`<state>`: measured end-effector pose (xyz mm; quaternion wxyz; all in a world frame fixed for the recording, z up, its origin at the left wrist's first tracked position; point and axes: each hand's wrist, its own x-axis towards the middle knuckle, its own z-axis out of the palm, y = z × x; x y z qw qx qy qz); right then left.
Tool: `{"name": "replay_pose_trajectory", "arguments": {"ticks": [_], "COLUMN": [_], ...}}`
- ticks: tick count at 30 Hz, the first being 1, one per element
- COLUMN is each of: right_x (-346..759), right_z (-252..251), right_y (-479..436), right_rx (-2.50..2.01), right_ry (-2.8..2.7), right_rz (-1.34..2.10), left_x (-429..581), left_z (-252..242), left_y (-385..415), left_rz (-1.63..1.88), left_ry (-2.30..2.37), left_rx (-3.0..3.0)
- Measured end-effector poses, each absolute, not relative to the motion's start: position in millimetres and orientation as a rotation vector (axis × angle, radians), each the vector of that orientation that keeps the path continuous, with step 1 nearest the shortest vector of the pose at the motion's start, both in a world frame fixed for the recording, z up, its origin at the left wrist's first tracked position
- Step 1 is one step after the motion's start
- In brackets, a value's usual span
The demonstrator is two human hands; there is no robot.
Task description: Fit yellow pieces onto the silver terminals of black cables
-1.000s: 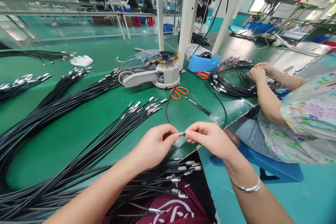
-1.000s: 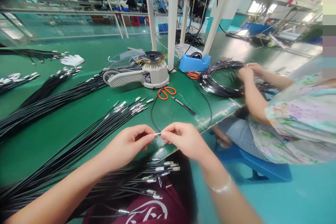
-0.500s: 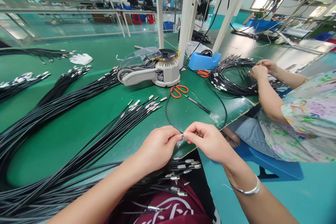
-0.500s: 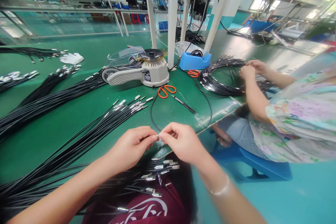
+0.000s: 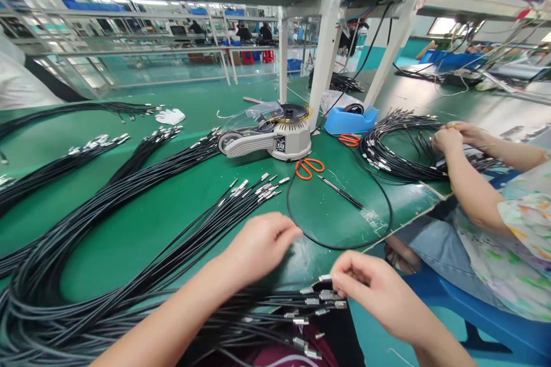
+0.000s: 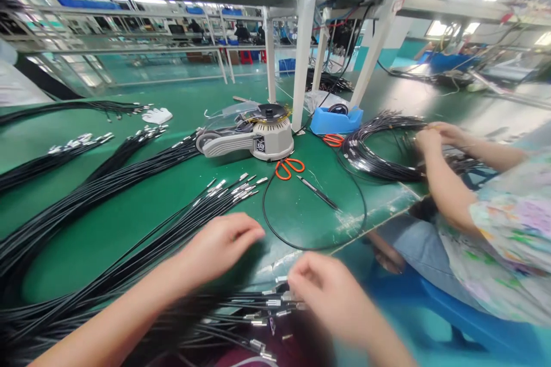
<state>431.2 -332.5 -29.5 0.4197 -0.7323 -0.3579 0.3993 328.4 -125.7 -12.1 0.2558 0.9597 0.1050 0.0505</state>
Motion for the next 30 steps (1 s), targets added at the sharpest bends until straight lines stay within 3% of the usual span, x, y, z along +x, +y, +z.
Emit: {"name": "replay_pose_trajectory", "arguments": {"ticks": [5, 10, 22, 30], "right_x": [436, 467, 498, 569], "right_z": [-36, -30, -24, 5], "right_y": [-356, -339, -222, -117], "right_rx": [-1.957, -1.925, -1.413, -1.285], "right_ry": [-1.173, -1.026, -0.691, -0.184], "right_rz": [1.170, 0.985, 0.894, 0.628], "left_x": [352, 359, 354, 335], "left_z": [-41, -51, -48, -39], "left_y": [-77, -72, -69, -107], "left_rz": [0.329, 0.428, 0.608, 0.537], "left_ry": [0.722, 0.701, 0.576, 0.737], "left_rx": [2.896, 2.917, 2.914, 1.690]}}
